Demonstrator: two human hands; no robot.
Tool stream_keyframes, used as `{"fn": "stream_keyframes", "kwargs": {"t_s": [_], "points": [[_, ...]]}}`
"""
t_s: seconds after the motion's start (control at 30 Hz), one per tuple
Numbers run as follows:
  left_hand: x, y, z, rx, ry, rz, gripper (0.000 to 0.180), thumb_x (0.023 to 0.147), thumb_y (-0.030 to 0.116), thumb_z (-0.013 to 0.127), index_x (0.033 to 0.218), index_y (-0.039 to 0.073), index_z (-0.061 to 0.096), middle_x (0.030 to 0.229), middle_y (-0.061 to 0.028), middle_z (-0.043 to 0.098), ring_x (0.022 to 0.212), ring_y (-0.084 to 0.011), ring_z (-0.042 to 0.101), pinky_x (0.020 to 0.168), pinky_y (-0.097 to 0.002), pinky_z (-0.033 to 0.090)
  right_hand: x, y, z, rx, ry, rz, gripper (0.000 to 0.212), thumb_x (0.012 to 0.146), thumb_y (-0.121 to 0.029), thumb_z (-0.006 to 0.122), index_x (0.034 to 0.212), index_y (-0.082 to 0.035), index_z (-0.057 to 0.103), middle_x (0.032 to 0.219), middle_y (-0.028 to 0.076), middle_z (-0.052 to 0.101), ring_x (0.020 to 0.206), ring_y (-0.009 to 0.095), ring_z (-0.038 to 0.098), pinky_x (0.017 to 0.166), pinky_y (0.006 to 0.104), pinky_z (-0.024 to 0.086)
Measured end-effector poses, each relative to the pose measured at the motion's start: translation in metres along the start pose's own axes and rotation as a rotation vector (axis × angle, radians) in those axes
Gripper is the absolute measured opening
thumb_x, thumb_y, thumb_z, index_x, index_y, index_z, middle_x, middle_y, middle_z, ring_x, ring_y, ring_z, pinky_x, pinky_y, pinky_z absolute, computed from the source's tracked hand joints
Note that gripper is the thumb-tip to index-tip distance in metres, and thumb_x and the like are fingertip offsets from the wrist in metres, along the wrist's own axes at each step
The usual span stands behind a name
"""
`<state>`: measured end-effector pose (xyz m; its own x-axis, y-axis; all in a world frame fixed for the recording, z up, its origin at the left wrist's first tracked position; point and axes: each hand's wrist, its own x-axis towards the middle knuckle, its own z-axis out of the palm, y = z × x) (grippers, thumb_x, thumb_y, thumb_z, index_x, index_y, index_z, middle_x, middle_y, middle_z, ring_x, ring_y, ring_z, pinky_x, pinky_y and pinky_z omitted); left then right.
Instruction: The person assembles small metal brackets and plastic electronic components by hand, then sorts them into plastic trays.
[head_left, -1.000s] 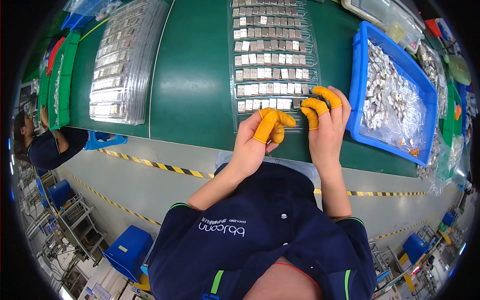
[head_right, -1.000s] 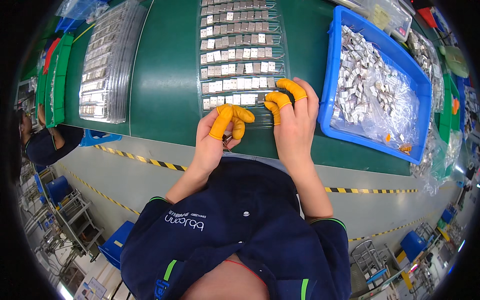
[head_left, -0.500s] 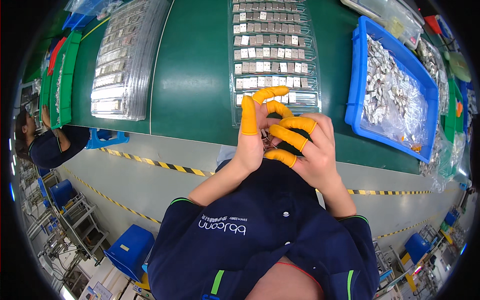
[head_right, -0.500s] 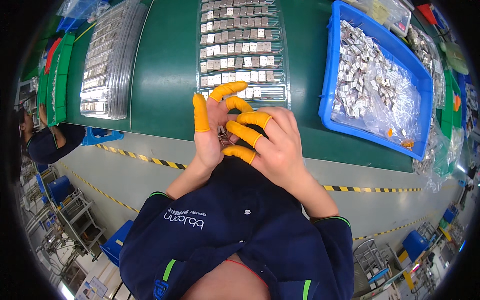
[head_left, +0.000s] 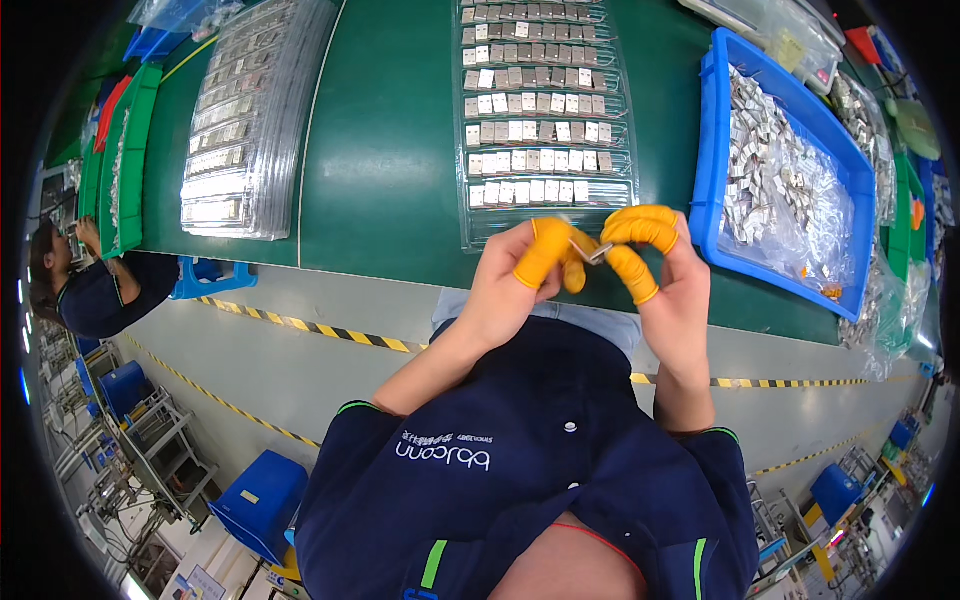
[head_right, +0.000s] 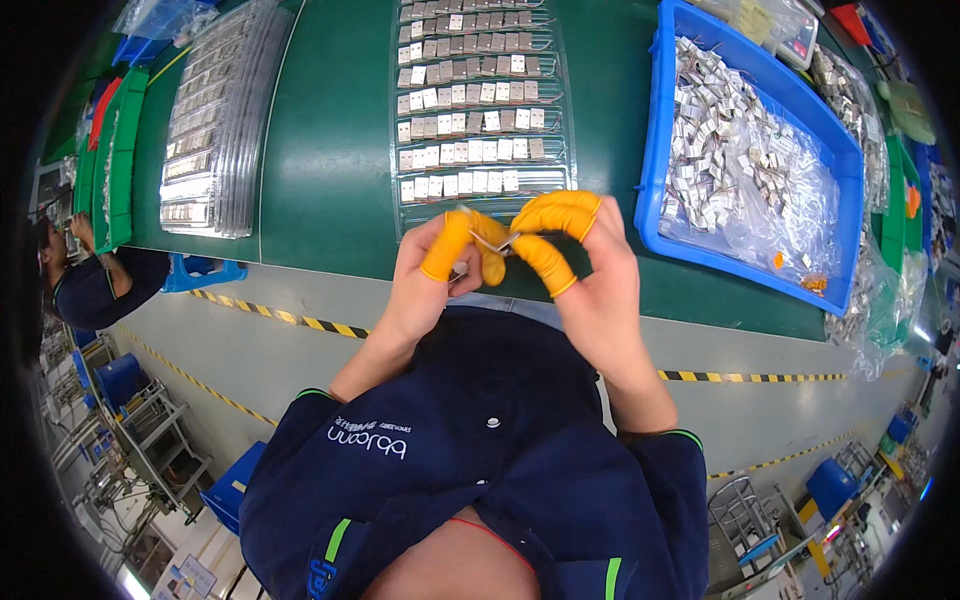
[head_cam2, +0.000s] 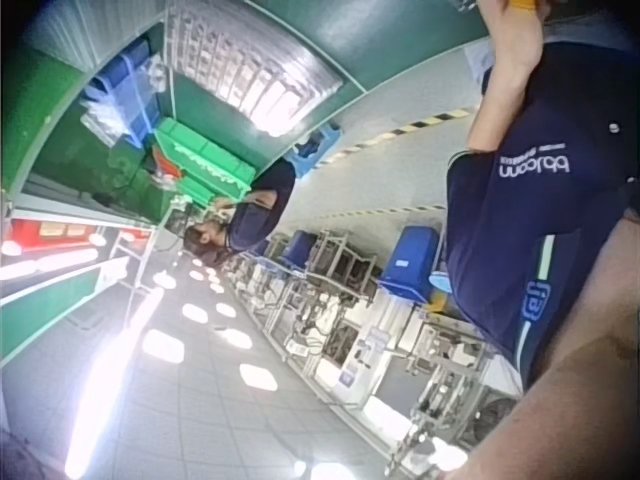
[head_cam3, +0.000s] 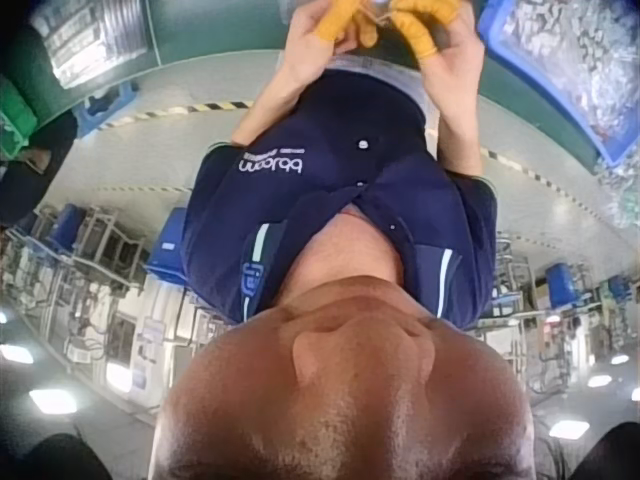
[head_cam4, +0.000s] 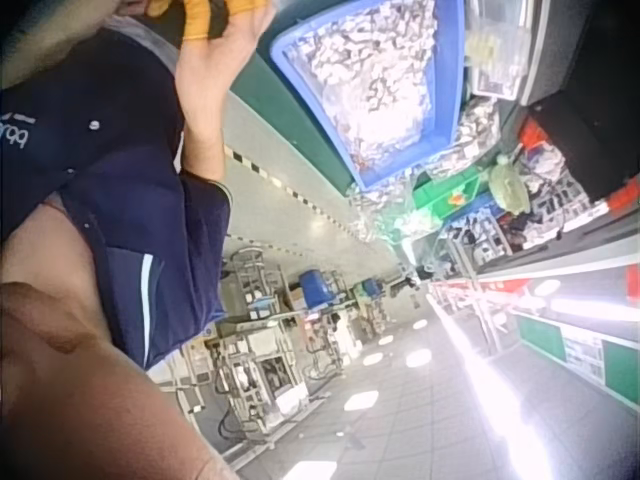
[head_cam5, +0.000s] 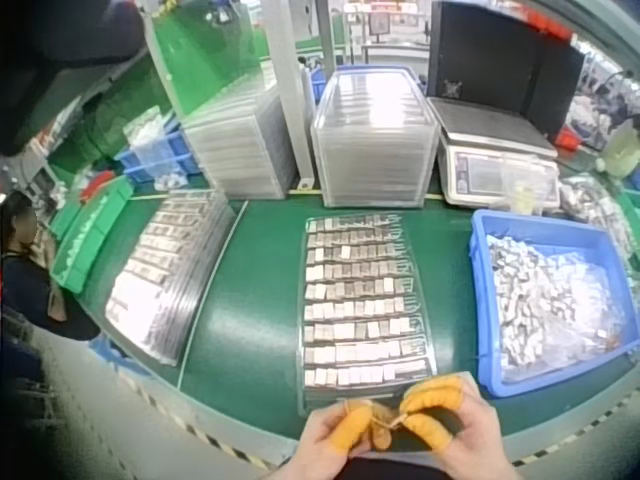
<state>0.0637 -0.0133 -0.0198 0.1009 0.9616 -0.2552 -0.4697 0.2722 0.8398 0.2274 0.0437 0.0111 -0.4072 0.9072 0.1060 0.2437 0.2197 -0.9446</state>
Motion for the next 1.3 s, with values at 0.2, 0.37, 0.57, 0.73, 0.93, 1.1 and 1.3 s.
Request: {"fn": "stream_keyframes", "kwargs": {"t_s": [0.2, 0.37, 0.57, 0.73, 0.93, 1.1, 1.3], "points": [[-0.002, 0.004, 0.006, 0.082, -0.002, 0.09, 0.029, 0.095, 0.024, 0.045, 0.099, 0.0, 0.059, 0.071, -0.0015, 0.057, 0.055, -0.0021, 0.041, 0.049, -0.0172, 0.032, 0.004, 0.004, 0.0, 0.202, 0.001, 0.122, 0.016, 0.075, -0.001, 0.064, 0.091, -0.004, 0.063, 0.096, 0.006, 0.06, 0.083, 0.016, 0.048, 0.077, 0.0245, 0.039], [0.001, 0.004, 0.001, -0.131, -0.056, -0.083, 0.028, 0.095, 0.026, 0.045, 0.096, 0.001, 0.058, 0.069, -0.0014, 0.056, 0.054, -0.0023, 0.04, 0.047, -0.0164, 0.03, 0.003, 0.012, 0.011, 0.325, 0.046, 0.033, 0.02, 0.075, 0.0, 0.064, 0.095, -0.004, 0.063, 0.099, 0.007, 0.058, 0.09, 0.015, 0.051, 0.081, 0.0258, 0.04], [0.003, 0.002, 0.002, -0.354, 0.051, -0.106, 0.02, 0.092, 0.022, 0.051, 0.093, 0.003, 0.058, 0.071, -0.0018, 0.057, 0.049, -0.0028, 0.038, 0.043, -0.0173, 0.026, 0.002, 0.011, 0.017, 0.064, 0.132, -0.089, 0.032, 0.072, -0.002, 0.068, 0.103, -0.003, 0.063, 0.101, 0.01, 0.059, 0.095, 0.022, 0.057, 0.082, 0.0304, 0.045], [0.002, -0.001, 0.014, -0.151, 0.213, 0.047, 0.018, 0.087, 0.019, 0.06, 0.086, 0.002, 0.065, 0.067, -0.0003, 0.057, 0.048, -0.0011, 0.037, 0.041, -0.0174, 0.022, -0.004, 0.008, 0.023, -0.112, 0.184, -0.265, 0.035, 0.064, -0.007, 0.073, 0.098, -0.003, 0.066, 0.094, 0.009, 0.061, 0.087, 0.024, 0.057, 0.074, 0.0312, 0.047], [-0.002, -0.002, 0.009, 0.158, 0.215, 0.169, 0.014, 0.086, 0.01, 0.06, 0.09, -0.003, 0.062, 0.079, -0.0025, 0.06, 0.072, -0.0083, 0.056, 0.065, -0.0206, 0.045, -0.005, 0.012, 0.014, -0.153, 0.135, -0.244, 0.017, 0.068, -0.001, 0.069, 0.085, -0.001, 0.068, 0.084, 0.007, 0.064, 0.076, 0.022, 0.058, 0.067, 0.0289, 0.046], [-0.001, 0.004, 0.003, 0.267, 0.121, 0.137, 0.011, 0.087, 0.008, 0.058, 0.091, -0.003, 0.06, 0.084, -0.0037, 0.061, 0.077, -0.0087, 0.058, 0.069, -0.021, 0.046, -0.009, 0.011, 0.014, 0.276, 0.117, 0.138, 0.014, 0.073, 0.001, 0.066, 0.087, 0.001, 0.065, 0.092, 0.01, 0.06, 0.074, 0.021, 0.059, 0.068, 0.0279, 0.048], [-0.001, 0.004, 0.001, 0.166, 0.166, 0.121, 0.012, 0.088, 0.008, 0.057, 0.093, -0.003, 0.059, 0.084, -0.0038, 0.061, 0.078, -0.008, 0.058, 0.07, -0.0215, 0.046, 0.0, 0.004, 0.022, -0.137, 0.264, -0.269, 0.027, 0.071, -0.004, 0.07, 0.097, -0.003, 0.063, 0.108, 0.01, 0.055, 0.088, 0.023, 0.056, 0.072, 0.0295, 0.048]]}}
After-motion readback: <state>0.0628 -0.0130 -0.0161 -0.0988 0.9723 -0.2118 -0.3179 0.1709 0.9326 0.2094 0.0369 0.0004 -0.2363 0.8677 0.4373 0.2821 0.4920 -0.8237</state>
